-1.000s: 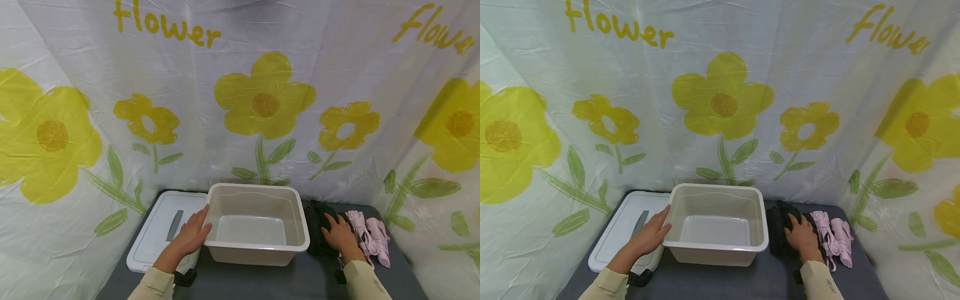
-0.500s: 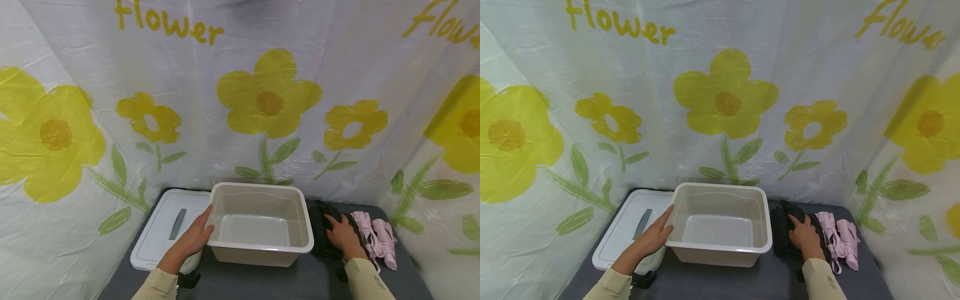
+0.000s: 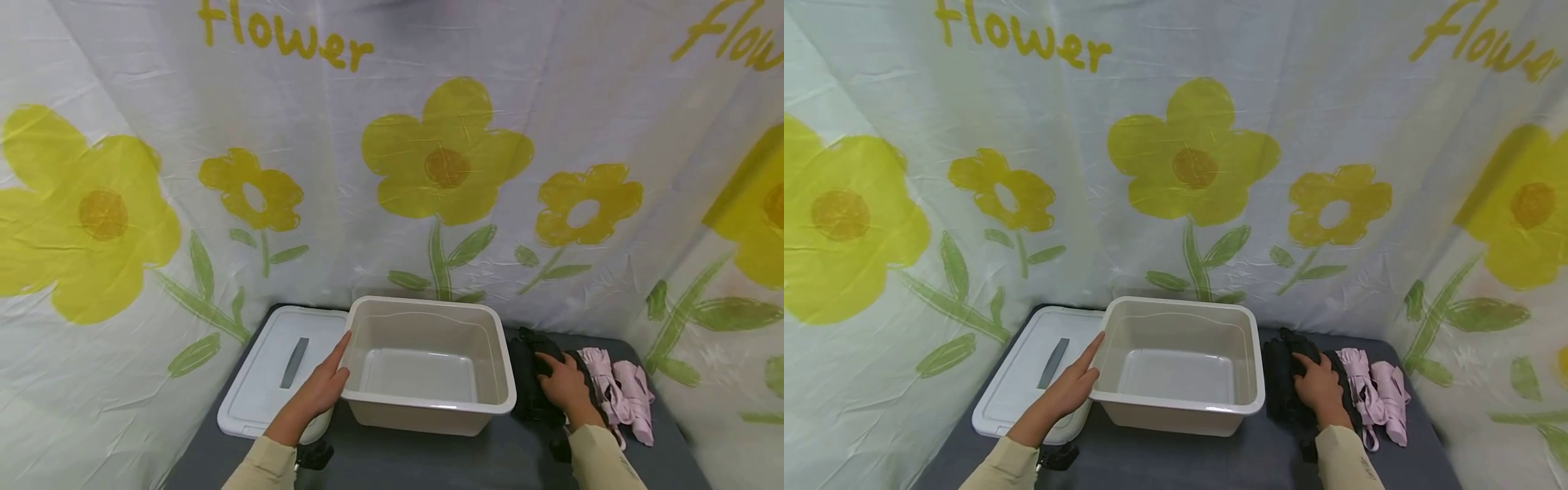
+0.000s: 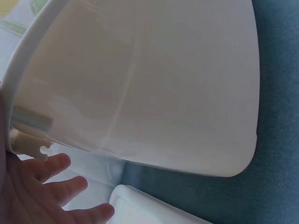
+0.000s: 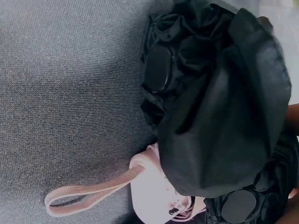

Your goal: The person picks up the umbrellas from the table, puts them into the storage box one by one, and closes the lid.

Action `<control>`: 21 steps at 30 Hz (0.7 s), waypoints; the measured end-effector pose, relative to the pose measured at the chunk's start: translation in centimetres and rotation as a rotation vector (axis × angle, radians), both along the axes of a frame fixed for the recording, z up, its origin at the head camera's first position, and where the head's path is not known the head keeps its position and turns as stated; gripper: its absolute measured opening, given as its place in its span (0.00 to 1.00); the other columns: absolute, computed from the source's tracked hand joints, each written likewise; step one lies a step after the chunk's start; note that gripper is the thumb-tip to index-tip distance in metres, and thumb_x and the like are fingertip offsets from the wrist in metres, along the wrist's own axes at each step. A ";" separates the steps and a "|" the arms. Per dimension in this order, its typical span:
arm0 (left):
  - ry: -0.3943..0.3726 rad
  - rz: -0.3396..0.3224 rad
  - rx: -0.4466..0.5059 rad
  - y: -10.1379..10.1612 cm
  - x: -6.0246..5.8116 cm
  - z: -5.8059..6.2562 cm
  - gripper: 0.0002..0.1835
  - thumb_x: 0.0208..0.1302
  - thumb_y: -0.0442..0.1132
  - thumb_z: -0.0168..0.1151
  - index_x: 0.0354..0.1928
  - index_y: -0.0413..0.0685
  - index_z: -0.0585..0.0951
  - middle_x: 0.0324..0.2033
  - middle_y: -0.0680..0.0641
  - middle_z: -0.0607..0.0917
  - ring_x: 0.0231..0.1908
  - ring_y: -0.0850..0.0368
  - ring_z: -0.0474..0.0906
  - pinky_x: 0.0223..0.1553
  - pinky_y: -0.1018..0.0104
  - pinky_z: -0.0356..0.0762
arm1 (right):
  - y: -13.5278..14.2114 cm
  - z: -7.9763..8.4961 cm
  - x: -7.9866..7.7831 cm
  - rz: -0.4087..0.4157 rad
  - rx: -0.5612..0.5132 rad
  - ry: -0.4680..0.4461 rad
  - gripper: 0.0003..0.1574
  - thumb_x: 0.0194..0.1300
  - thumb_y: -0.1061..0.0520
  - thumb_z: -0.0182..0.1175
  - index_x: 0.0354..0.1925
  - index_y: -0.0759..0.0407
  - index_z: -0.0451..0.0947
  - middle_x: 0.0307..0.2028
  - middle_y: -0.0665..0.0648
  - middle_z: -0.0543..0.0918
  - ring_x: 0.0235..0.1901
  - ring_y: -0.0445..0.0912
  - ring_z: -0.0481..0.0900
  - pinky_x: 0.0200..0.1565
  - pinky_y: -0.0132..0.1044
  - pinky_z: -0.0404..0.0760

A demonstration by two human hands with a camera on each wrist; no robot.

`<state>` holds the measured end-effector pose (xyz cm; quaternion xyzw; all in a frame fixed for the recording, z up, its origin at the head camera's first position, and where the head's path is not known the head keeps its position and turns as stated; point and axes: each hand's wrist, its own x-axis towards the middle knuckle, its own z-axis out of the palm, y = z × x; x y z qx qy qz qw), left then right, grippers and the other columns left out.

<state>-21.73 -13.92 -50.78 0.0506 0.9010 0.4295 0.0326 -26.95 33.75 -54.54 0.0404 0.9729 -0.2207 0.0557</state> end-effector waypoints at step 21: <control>-0.054 0.018 0.145 0.1 -0.3 -0.8 0.36 0.69 0.33 0.38 0.78 0.60 0.45 0.76 0.42 0.52 0.73 0.40 0.53 0.67 0.36 0.55 | -0.3 3.7 2.4 0.061 -0.031 0.165 0.33 0.64 0.60 0.52 0.68 0.60 0.66 0.66 0.85 0.53 0.61 0.82 0.56 0.55 0.75 0.61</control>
